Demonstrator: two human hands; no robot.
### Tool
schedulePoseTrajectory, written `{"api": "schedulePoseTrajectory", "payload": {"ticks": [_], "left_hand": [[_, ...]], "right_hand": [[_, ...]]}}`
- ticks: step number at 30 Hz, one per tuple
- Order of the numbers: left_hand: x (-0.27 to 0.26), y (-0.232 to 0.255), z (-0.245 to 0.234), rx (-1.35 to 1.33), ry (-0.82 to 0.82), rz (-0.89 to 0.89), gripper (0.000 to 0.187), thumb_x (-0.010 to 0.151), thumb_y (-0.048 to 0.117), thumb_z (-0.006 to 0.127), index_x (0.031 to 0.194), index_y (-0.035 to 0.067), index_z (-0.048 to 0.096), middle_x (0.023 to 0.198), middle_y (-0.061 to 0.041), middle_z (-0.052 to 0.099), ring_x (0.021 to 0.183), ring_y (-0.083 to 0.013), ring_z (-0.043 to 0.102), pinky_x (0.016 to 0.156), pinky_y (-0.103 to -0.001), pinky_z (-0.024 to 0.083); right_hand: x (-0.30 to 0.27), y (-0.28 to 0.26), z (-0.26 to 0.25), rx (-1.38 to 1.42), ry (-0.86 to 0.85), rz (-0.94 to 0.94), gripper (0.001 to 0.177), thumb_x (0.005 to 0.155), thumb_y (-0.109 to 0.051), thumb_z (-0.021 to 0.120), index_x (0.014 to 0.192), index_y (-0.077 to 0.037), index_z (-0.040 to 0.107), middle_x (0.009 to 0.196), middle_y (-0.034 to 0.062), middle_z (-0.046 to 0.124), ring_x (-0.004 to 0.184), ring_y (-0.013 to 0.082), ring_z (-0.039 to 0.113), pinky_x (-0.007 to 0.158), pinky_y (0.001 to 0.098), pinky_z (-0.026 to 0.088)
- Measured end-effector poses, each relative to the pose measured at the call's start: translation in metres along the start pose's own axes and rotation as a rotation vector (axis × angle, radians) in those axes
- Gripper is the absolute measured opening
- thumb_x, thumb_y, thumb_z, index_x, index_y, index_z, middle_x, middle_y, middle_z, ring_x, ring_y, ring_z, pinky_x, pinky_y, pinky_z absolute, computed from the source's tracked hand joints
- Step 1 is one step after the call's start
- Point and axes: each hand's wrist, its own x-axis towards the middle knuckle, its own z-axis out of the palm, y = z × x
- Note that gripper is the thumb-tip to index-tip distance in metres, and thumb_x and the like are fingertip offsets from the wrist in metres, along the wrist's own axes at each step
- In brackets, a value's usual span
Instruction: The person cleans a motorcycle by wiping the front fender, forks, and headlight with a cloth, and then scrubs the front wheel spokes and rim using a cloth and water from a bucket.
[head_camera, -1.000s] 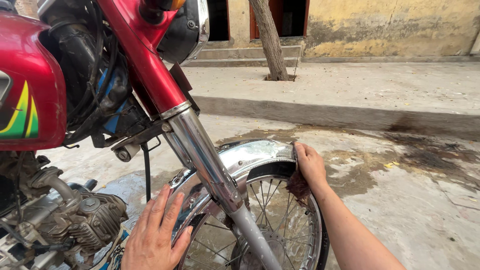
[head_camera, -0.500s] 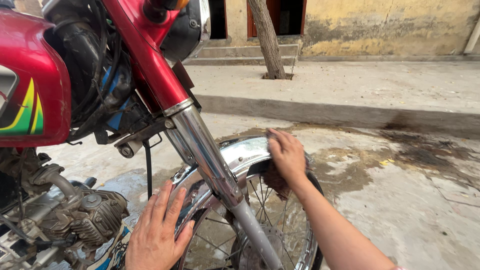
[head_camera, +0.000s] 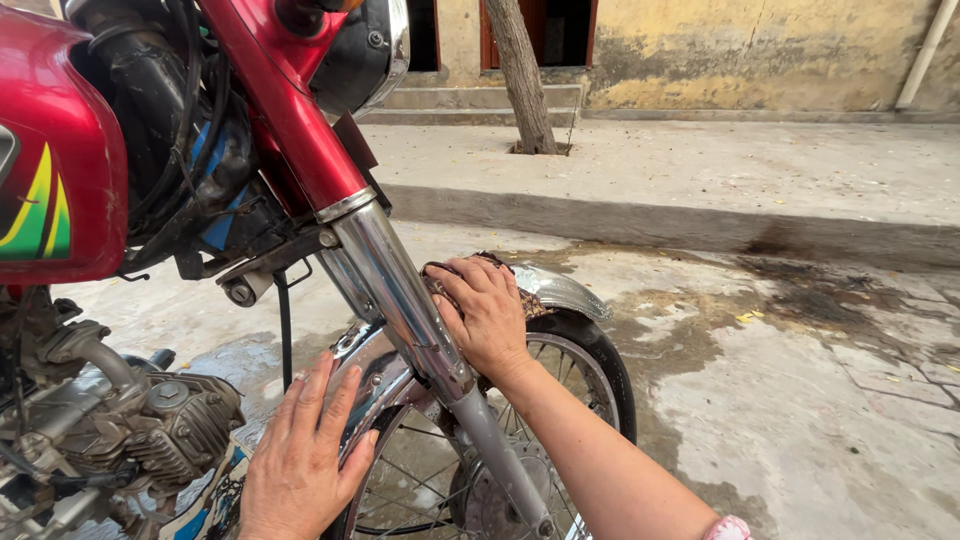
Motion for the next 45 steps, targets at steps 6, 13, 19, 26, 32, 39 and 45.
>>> {"api": "schedulePoseTrajectory", "payload": {"ticks": [6,13,19,26,32,39,45], "left_hand": [[-0.002,0.001,0.0,-0.026,0.091,0.042,0.087,0.076,0.046,0.069,0.154,0.025,0.038,0.162,-0.01,0.033,0.131,-0.0405,0.049,0.103,-0.05,0.046],[-0.002,0.001,0.0,-0.015,0.044,0.015,0.085,0.077,0.046,0.068,0.155,0.026,0.038,0.163,-0.009,0.033,0.13,-0.0402,0.05,0.102,-0.049,0.047],[-0.001,-0.001,0.004,0.019,-0.006,-0.009,0.088,0.078,0.05,0.065,0.158,0.029,0.035,0.164,-0.009,0.029,0.135,-0.0421,0.048,0.103,-0.049,0.046],[-0.002,-0.002,0.007,0.028,-0.029,-0.008,0.085,0.081,0.051,0.063,0.157,0.031,0.031,0.165,-0.008,0.027,0.136,-0.0416,0.048,0.104,-0.049,0.046],[-0.002,-0.001,0.005,0.028,-0.031,-0.009,0.09,0.08,0.05,0.064,0.162,0.03,0.033,0.164,-0.009,0.028,0.135,-0.0417,0.048,0.104,-0.049,0.045],[-0.001,0.001,0.003,-0.003,0.011,-0.005,0.086,0.077,0.047,0.068,0.155,0.027,0.036,0.163,-0.009,0.03,0.135,-0.0415,0.048,0.104,-0.049,0.045],[-0.002,-0.002,0.007,-0.014,0.052,0.024,0.086,0.078,0.046,0.069,0.155,0.025,0.037,0.163,-0.009,0.032,0.13,-0.0403,0.049,0.104,-0.049,0.045]], "right_hand": [[0.0,0.006,0.003,0.013,0.007,0.033,0.036,0.097,-0.033,0.058,0.128,-0.018,0.07,0.129,0.0063,0.065,0.13,0.0291,0.054,0.115,0.0488,0.033],[-0.004,0.017,0.007,-0.028,0.062,0.144,0.039,0.097,-0.035,0.057,0.129,-0.019,0.071,0.133,0.0074,0.066,0.132,0.0301,0.053,0.116,0.0492,0.031],[-0.005,0.018,0.007,-0.03,0.068,0.157,0.04,0.097,-0.035,0.056,0.13,-0.018,0.071,0.133,0.0086,0.066,0.134,0.031,0.052,0.117,0.0512,0.029],[-0.008,0.026,0.006,-0.053,0.078,0.178,0.041,0.099,-0.037,0.054,0.132,-0.019,0.069,0.135,0.0084,0.065,0.134,0.0318,0.051,0.117,0.0514,0.028],[-0.008,0.047,0.005,-0.067,0.055,0.232,0.044,0.101,-0.04,0.049,0.134,-0.019,0.068,0.135,0.0094,0.064,0.134,0.0313,0.051,0.115,0.0507,0.029],[-0.018,0.088,0.006,-0.043,0.027,0.357,0.048,0.102,-0.043,0.044,0.135,-0.019,0.068,0.137,0.0088,0.064,0.133,0.0289,0.052,0.116,0.0431,0.032],[-0.038,0.156,0.02,0.005,0.046,0.461,0.052,0.107,-0.044,0.042,0.135,-0.005,0.064,0.14,0.0149,0.063,0.134,0.0323,0.053,0.113,0.0454,0.035]]}}
